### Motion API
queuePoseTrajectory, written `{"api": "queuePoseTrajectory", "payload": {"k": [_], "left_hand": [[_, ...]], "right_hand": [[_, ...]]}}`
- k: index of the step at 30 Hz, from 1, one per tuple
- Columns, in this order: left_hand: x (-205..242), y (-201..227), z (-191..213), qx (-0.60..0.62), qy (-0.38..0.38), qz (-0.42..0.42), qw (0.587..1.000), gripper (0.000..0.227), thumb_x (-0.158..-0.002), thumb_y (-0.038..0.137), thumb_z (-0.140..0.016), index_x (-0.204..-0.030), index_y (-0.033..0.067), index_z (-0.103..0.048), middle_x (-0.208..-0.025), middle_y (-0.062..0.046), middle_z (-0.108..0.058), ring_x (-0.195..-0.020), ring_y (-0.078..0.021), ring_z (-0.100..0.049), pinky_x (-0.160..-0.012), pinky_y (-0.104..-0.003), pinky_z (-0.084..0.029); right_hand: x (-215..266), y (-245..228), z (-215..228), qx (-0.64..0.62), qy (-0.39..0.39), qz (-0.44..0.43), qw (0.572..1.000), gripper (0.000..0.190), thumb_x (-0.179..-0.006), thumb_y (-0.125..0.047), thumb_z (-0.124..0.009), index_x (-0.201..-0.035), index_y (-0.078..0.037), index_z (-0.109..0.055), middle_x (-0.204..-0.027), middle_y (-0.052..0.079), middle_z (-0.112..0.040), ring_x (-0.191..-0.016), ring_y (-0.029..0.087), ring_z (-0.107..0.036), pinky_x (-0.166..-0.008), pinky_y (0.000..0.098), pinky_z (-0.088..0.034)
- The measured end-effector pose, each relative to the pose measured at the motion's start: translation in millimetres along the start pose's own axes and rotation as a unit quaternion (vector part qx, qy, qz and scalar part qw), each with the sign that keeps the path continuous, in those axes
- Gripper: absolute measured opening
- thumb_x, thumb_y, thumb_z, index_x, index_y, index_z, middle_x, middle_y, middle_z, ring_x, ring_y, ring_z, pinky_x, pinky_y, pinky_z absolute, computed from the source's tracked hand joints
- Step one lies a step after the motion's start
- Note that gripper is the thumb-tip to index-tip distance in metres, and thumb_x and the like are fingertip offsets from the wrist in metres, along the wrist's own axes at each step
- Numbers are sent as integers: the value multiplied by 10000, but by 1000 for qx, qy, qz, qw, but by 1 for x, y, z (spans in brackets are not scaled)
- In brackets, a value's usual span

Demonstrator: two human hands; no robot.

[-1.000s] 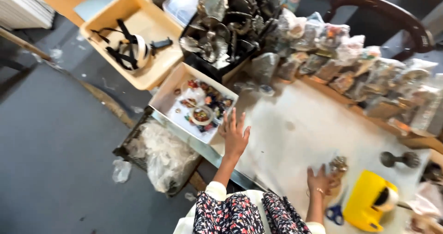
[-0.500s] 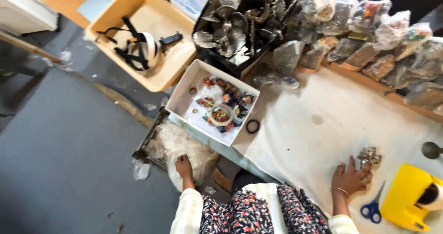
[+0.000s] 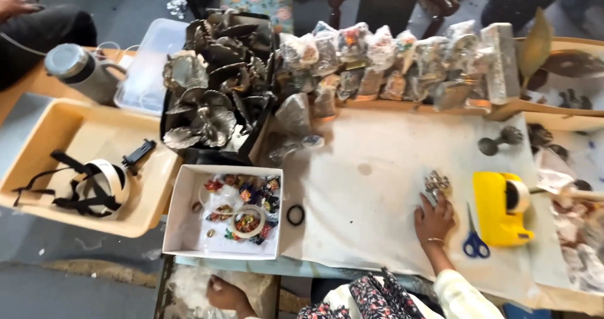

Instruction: Wrapping small metal figurines in bubble wrap and securing them with tape.

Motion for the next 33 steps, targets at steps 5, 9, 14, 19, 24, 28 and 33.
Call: {"api": "queuePoseTrajectory", "payload": {"k": [5, 9, 14, 19, 24, 28, 33], "left_hand": [[0, 1, 43, 224, 103, 145, 958, 362, -898, 142, -672, -1171, -57, -542, -1010, -190, -628, -879, -317, -665, -705, -386, -584], [-35, -5, 47, 482, -5, 252, 839, 180, -932, 128, -653, -1030, -2, -578, -914, -106, -613, -857, -213, -622, -664, -285, -544], [-5, 43, 20, 763, -166, 424, 458, 77, -942, 138, -722, -958, 118, -649, -884, -13, -658, -810, -176, -625, -552, -212, -444], [58, 157, 64, 690, -216, 430, 541, 101, -946, 179, -638, -1029, 123, -653, -994, -26, -688, -904, -167, -627, -769, -353, -507], [73, 186, 113, 662, -229, 426, 573, 305, -981, 297, -536, -1185, 95, -640, -1144, -53, -689, -1037, -185, -650, -860, -363, -502], [58, 166, 139, 706, -180, 460, 508, 440, -937, 365, -529, -1245, 67, -628, -1187, -86, -685, -1069, -252, -648, -906, -417, -509], [31, 61, 93, 652, -107, 519, 542, 445, -906, 344, -567, -1253, 67, -597, -1196, -120, -651, -1052, -313, -588, -906, -481, -437]], "right_hand": [[-17, -6, 20, 4, -166, -107, 980, 469, -719, -288, -764, -1181, -359, -721, -1627, 10, -365, -1422, 391, -321, -1015, 618, -304], [-21, -34, 44, -73, -69, -134, 986, 471, -803, -252, -743, -1264, -330, -689, -1588, 23, -470, -1472, 443, -315, -1143, 617, -274], [-36, -163, 114, -419, -75, 137, 895, 384, -863, -78, -680, -1244, -119, -647, -1358, 99, -615, -1361, 317, -533, -1168, 456, -386], [4, -319, 188, -563, -358, 286, 688, 569, -813, 19, -678, -1359, -109, -579, -1439, 133, -571, -1243, 341, -598, -1014, 430, -490], [66, -385, 206, -508, -303, 532, 606, 713, -716, 23, -691, -1406, -117, -579, -1463, 148, -559, -1256, 347, -580, -1046, 475, -435], [103, -378, 166, -496, -390, 480, 610, 461, -791, -9, -679, -1229, -148, -717, -1167, 64, -714, -1084, 292, -649, -958, 412, -519], [110, -350, 166, -493, -435, 509, 556, 381, -793, 76, -619, -1074, -122, -782, -1010, 73, -754, -981, 297, -667, -894, 426, -528]]}}
Point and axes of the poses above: each hand's wrist, its own x-axis away from the middle knuckle, its own z-axis out of the back of the hand, y = z × x, the point moved 3 cm from there along -x, towards the middle knuckle
